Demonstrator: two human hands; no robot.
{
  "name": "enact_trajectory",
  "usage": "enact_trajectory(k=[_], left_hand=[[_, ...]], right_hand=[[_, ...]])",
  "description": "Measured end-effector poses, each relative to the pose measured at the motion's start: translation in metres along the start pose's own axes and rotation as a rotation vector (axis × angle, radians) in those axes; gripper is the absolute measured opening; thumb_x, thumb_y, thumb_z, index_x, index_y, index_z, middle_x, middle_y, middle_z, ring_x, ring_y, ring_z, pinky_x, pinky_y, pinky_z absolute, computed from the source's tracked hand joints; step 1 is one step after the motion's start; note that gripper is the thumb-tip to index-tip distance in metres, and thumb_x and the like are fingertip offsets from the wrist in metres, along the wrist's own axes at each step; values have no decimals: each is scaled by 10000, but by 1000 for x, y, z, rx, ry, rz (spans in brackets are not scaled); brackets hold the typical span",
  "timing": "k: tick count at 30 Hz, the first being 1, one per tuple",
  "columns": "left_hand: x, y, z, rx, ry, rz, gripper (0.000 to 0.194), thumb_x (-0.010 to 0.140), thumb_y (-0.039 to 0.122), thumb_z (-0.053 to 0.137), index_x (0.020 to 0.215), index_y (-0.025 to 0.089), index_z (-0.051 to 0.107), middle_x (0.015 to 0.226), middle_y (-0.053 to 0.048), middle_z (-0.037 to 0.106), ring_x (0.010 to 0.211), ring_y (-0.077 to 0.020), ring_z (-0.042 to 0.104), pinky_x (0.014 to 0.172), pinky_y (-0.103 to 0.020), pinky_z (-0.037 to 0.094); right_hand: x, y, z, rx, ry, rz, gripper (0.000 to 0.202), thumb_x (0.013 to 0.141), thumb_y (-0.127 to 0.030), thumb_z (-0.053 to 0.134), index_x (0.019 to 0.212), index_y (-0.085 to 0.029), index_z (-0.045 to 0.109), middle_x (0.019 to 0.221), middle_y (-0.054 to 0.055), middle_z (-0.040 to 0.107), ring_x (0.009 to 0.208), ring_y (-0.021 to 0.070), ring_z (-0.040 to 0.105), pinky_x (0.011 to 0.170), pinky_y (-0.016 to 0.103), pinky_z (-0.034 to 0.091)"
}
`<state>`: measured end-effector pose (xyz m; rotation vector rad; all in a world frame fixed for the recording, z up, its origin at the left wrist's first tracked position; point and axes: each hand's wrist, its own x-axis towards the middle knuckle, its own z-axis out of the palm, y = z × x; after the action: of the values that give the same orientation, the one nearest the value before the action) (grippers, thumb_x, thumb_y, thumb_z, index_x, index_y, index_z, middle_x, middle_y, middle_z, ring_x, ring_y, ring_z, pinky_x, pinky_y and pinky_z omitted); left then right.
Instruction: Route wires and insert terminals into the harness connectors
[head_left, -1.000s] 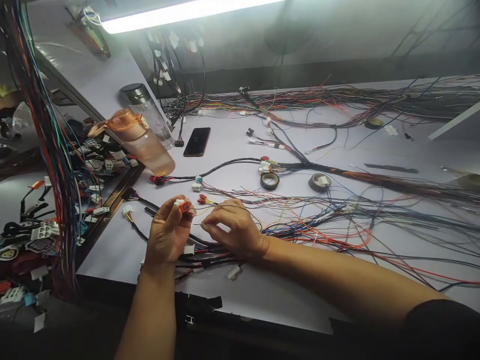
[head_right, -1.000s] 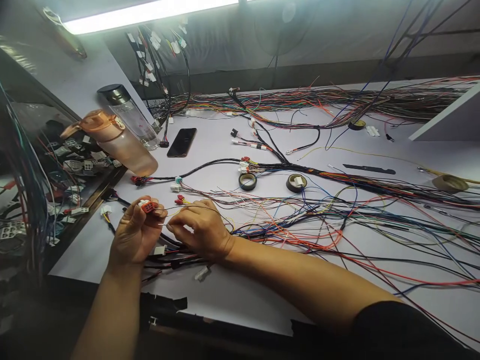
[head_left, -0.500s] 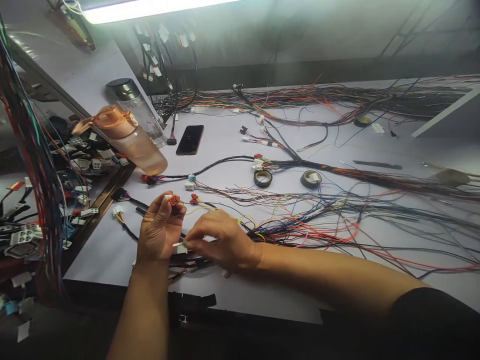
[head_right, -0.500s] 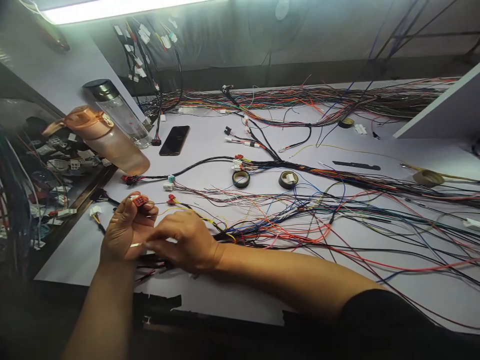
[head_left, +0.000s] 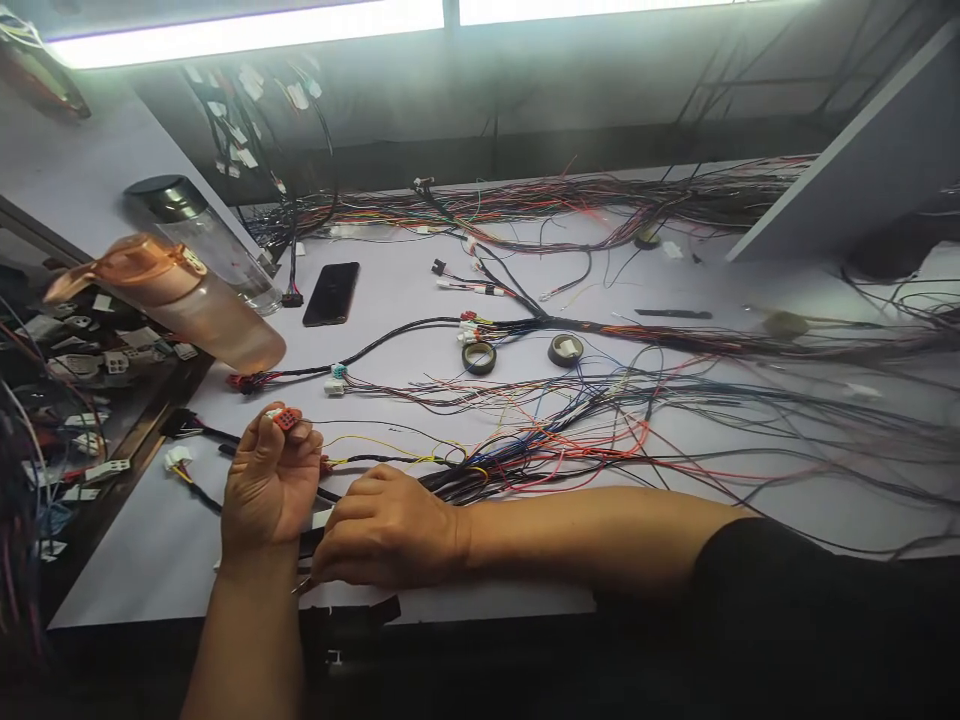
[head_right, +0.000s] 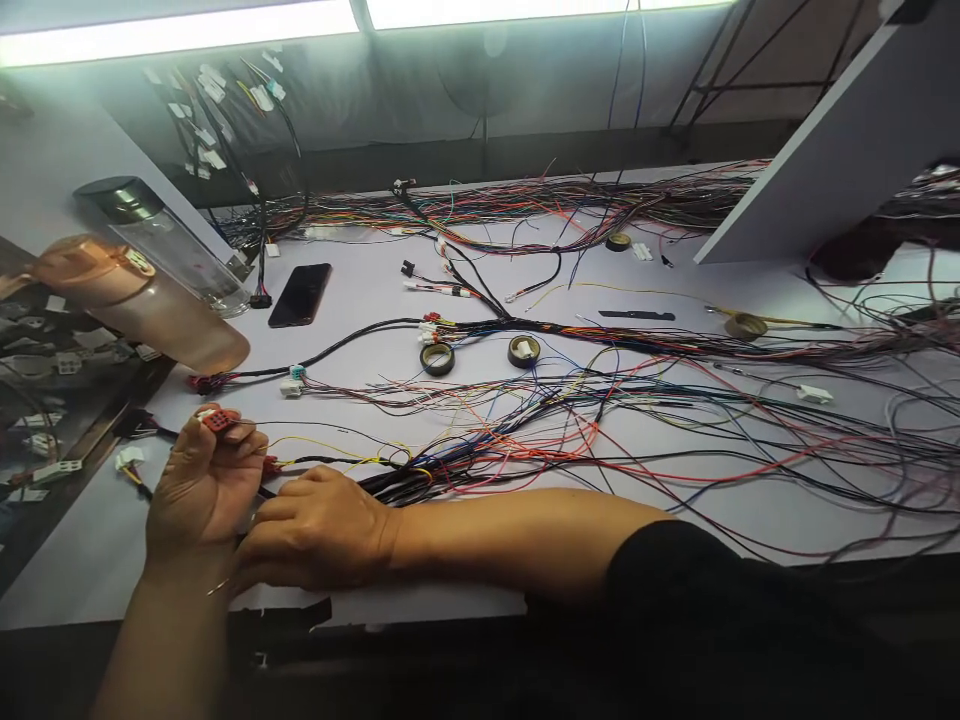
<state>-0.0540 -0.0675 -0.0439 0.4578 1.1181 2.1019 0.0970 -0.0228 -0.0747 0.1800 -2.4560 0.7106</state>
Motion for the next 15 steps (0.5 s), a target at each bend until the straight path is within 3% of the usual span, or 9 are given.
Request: enact_trajectory(k=[9,12,15], left_hand=[[1,-2,-1,20,3,12,361,558,248,884,824,146,663,788,5,561,686,-62,471,545,-152,428],[1,-2,-2,5,1,11,356,563,250,882,824,147,663,782,6,556,683,-59,478,549,-148,431],[0,-1,-1,1,8,0,372,546,263,888,813,145,659,761,8,552,659,-58,479,532,-151,429]], right_hand=[[0,1,3,-18,-16,-5,236,979,-382,487,935,-244,674,865,-12,628,792,106,551,815,304,343],[3,6,1,-27,84,23,269,981,-401,482,907,-230,676,859,-5,644,769,107,556,791,293,361],[10,17,-5,-106,196,142,234,975,-346,498,901,-209,673,857,17,662,778,126,578,753,283,392]])
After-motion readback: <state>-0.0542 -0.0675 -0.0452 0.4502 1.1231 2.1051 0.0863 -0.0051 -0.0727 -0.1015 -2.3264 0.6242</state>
